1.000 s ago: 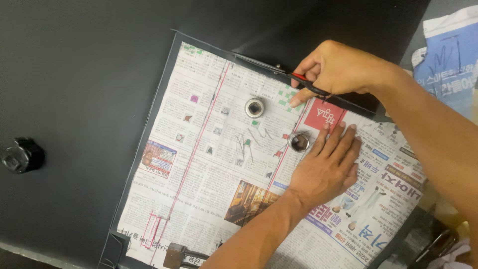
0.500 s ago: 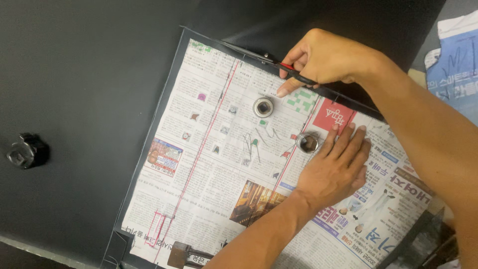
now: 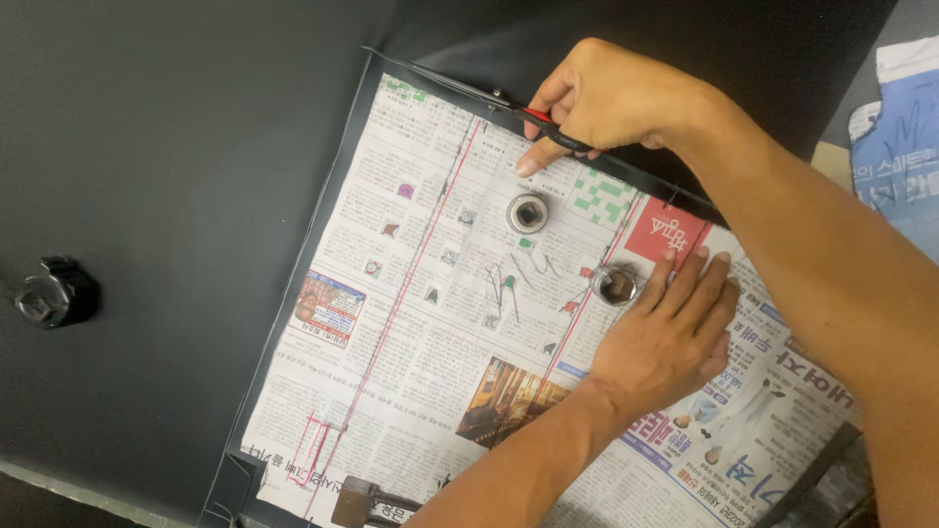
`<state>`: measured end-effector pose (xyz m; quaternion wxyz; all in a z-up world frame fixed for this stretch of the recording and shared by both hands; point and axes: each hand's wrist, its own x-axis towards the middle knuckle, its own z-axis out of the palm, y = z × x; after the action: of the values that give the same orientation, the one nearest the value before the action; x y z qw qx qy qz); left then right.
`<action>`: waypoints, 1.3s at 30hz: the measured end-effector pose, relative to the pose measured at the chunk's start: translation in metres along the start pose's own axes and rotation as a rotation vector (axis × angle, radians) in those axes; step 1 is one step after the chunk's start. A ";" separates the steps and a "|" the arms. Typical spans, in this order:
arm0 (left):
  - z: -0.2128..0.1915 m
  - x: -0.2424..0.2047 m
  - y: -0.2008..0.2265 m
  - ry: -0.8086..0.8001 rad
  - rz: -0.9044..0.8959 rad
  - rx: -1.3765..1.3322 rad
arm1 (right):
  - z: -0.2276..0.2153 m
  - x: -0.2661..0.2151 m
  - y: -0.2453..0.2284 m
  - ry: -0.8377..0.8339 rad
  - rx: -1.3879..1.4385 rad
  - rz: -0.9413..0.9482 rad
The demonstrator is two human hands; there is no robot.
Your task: The person uses a ruler and a white pencil to mark straight lines on a newspaper sheet laid over a dark surface. They then use scissors to cut along the marked lines, removing excess paper. The person repeats the process by marking another line and preparing to cut again.
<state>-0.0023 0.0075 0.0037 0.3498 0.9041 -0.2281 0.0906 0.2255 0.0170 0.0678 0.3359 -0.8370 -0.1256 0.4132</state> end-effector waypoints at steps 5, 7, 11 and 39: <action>0.000 0.000 0.001 -0.012 -0.001 0.020 | 0.004 0.006 -0.006 0.031 -0.006 -0.017; 0.000 0.001 0.000 -0.020 0.005 0.024 | 0.004 0.007 -0.007 0.037 -0.001 0.013; 0.001 -0.001 -0.001 -0.021 0.002 0.031 | 0.004 0.006 -0.009 -0.006 0.035 -0.072; -0.117 0.019 -0.081 -0.284 0.003 0.417 | 0.195 -0.478 0.369 0.977 0.448 0.488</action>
<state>0.0528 0.1320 0.0484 0.1200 0.9601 -0.2527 0.0083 -0.2503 -0.4007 0.0283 0.4188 -0.8436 0.3302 0.0617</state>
